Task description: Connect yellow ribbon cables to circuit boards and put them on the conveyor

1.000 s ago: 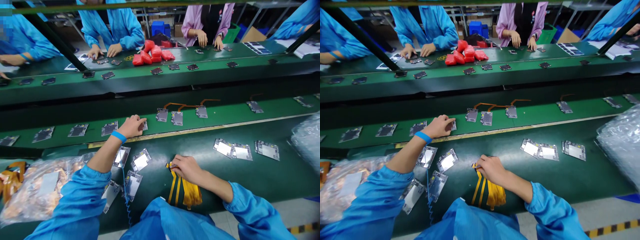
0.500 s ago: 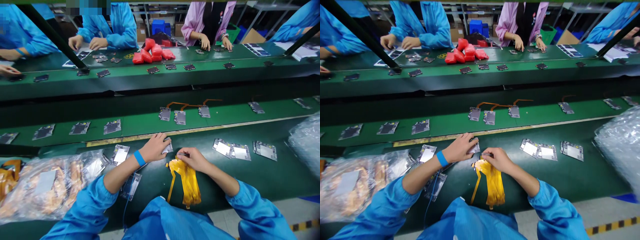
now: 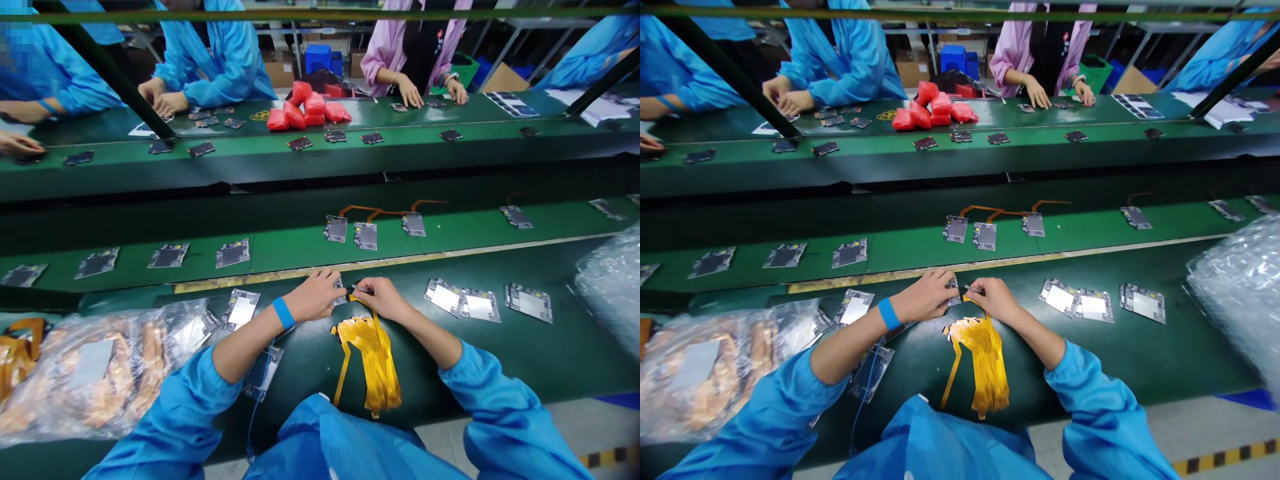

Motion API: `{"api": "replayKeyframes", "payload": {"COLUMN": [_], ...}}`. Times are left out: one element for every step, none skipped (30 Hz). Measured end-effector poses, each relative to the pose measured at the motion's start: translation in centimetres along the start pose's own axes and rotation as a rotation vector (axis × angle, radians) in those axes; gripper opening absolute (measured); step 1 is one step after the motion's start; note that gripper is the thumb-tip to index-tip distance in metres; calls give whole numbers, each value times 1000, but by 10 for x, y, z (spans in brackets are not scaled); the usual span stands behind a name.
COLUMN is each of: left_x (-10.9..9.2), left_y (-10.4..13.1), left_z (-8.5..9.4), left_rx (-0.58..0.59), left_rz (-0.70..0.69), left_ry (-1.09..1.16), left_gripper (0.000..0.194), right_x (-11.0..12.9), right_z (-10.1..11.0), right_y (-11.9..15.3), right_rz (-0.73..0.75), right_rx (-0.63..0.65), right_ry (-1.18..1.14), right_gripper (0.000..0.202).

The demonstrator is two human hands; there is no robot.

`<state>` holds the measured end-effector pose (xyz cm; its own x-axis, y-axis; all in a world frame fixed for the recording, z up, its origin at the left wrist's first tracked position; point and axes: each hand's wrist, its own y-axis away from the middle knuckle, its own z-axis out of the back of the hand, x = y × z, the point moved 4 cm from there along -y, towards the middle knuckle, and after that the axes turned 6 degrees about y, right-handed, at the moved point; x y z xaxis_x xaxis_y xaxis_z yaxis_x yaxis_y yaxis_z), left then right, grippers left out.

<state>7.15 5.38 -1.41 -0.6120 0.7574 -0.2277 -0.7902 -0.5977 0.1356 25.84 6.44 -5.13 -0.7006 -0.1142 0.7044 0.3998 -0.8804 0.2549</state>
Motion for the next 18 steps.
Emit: {"api": "replayKeyframes", "payload": {"left_x": [1,2,3,3,4,4,4,4,4,4,4,3,3,3,3,3,3,3], "left_y": [2,3,5,8,9,11,13,14,15,15,15,15,15,15,15,14,14,14], "left_z": [-1,-3,-4,-5,-7,-8,-9,-9,-10,-10,-10,-11,-11,-11,-11,-11,-11,-12], "left_rx": [-14,-27,-37,-45,-54,-62,-69,-76,-79,-80,-79,-78,-78,-79,-80,-82,-81,-78], "left_rz": [2,10,20,31,42,51,57,62,64,66,67,68,67,65,63,63,64,64], "left_ry": [11,23,33,39,41,41,40,40,40,40,40,42,44,47,49,49,46,40], "left_gripper": [22,20,19,19,18,18,18,16,15,15,14,14,14,14,14,14,15,15], "right_x": [2,3,5,7,9,11,12,14,15,16,17,17,18,18,17,17,17,16], "right_z": [0,0,0,0,0,0,1,1,1,1,2,2,2,2,2,1,1,1], "right_y": [-2,-4,-6,-7,-9,-10,-10,-11,-11,-11,-11,-11,-11,-11,-11,-11,-11,-11], "right_rz": [1,3,4,2,-5,-15,-29,-44,-55,-63,-67,-70,-72,-73,-75,-77,-78,-77], "right_rx": [-11,-22,-31,-37,-39,-36,-32,-29,-25,-22,-19,-17,-16,-16,-16,-17,-15,-12], "right_ry": [22,46,70,96,125,157,189,216,239,255,267,275,282,287,292,297,303,309], "right_gripper": [18,18,17,17,16,16,16,16,15,15,15,15,15,15,15,15,15,15]}}
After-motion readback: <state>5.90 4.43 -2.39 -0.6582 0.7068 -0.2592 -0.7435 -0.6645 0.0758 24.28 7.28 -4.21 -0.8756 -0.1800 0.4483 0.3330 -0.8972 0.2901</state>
